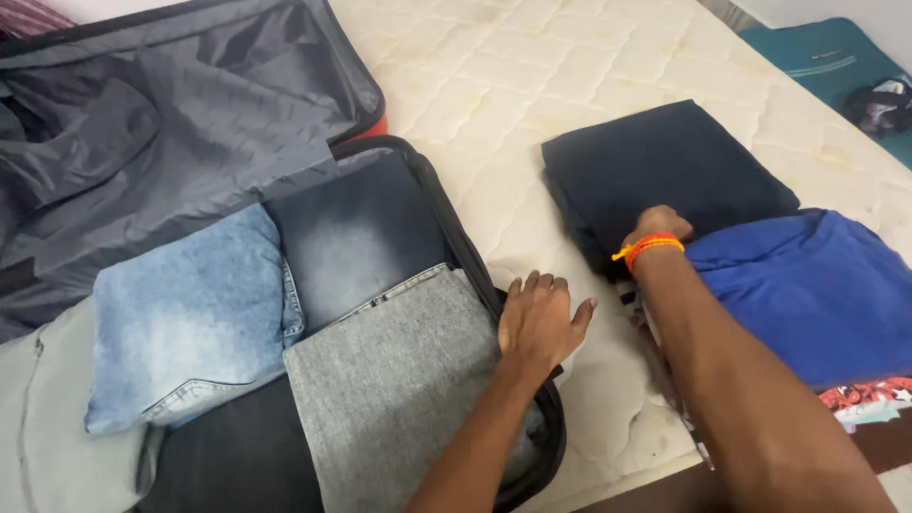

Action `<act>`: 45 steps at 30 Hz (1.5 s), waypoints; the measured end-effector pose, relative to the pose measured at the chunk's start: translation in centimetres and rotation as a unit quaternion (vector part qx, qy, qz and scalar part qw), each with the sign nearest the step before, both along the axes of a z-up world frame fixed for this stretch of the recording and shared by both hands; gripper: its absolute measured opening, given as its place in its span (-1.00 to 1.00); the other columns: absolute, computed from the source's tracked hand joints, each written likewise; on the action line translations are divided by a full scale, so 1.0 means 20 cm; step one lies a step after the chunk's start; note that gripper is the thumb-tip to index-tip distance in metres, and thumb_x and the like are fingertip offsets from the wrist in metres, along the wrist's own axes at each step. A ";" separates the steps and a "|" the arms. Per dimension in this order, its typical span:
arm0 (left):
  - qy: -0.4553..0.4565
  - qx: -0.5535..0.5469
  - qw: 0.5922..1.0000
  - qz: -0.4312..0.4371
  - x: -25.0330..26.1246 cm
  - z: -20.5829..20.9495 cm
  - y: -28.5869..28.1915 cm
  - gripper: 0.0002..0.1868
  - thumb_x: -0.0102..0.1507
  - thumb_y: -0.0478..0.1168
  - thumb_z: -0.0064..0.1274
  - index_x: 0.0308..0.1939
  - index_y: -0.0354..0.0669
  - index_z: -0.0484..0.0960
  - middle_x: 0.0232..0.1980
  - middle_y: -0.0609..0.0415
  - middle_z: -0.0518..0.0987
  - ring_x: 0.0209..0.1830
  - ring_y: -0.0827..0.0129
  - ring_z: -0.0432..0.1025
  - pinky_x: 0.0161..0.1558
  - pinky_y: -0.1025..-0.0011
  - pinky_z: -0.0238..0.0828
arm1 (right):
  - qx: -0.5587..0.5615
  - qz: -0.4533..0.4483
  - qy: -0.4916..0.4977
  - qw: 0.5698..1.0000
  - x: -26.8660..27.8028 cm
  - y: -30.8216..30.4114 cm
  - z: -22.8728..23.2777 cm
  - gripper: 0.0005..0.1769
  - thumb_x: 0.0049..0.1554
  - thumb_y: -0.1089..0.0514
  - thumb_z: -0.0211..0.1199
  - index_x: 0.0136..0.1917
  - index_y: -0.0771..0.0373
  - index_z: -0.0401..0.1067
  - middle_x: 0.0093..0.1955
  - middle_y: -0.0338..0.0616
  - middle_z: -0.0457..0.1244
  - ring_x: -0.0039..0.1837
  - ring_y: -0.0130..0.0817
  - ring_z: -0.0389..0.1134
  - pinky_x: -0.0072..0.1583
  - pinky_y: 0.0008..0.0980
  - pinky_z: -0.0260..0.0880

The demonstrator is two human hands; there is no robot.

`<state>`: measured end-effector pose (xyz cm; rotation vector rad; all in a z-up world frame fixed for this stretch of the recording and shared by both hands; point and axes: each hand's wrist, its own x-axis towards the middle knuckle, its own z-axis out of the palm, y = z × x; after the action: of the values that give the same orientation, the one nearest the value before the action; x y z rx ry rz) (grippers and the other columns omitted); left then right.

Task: The person folds and places various clothing items, including jeans, trousers, and shirts, into an open suitcase on a bed. The person then secures the contents with straps, closes the suitcase, and locks it.

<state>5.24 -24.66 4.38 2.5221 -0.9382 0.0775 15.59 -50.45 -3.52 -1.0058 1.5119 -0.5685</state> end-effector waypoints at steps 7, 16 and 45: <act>0.051 0.011 0.999 0.008 -0.01 0.01 0.00 -0.53 0.31 0.07 0.06 -0.13 -0.36 0.67 -0.12 -0.21 0.64 0.03 0.07 0.50 0.21 0.14 0.33 | 0.064 -0.089 -0.213 0.971 -0.05 -0.07 0.17 -0.39 -0.02 0.14 0.38 0.24 0.43 0.33 0.28 0.14 0.27 0.20 0.03 0.38 0.23 -0.01 0.46; 0.035 0.012 0.999 0.010 -0.01 0.00 0.01 -0.61 0.33 -0.02 0.04 -0.09 -0.34 0.62 -0.15 -0.17 0.64 -0.08 0.08 0.53 0.03 0.17 0.45 | 0.102 0.017 -0.538 0.836 0.09 -0.14 0.39 -0.63 -0.02 0.36 0.30 0.09 0.44 0.43 0.10 0.13 0.38 0.11 0.05 0.46 0.16 0.20 0.55; 0.458 -0.784 0.412 -0.081 -0.08 0.15 0.97 -0.35 0.34 0.15 -0.13 0.42 -0.08 0.32 0.47 -0.01 0.38 0.47 0.20 0.25 0.36 0.19 0.21 | 0.225 0.331 -0.525 0.751 -1.18 1.13 0.46 -0.52 0.26 -0.06 0.12 0.33 0.23 0.39 0.37 -0.12 0.31 0.34 -0.17 0.35 0.36 -0.10 0.34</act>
<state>3.57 -5.26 7.31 0.3785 -0.1827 -0.3206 -7.97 -27.75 5.73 -0.5672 0.1908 -0.1447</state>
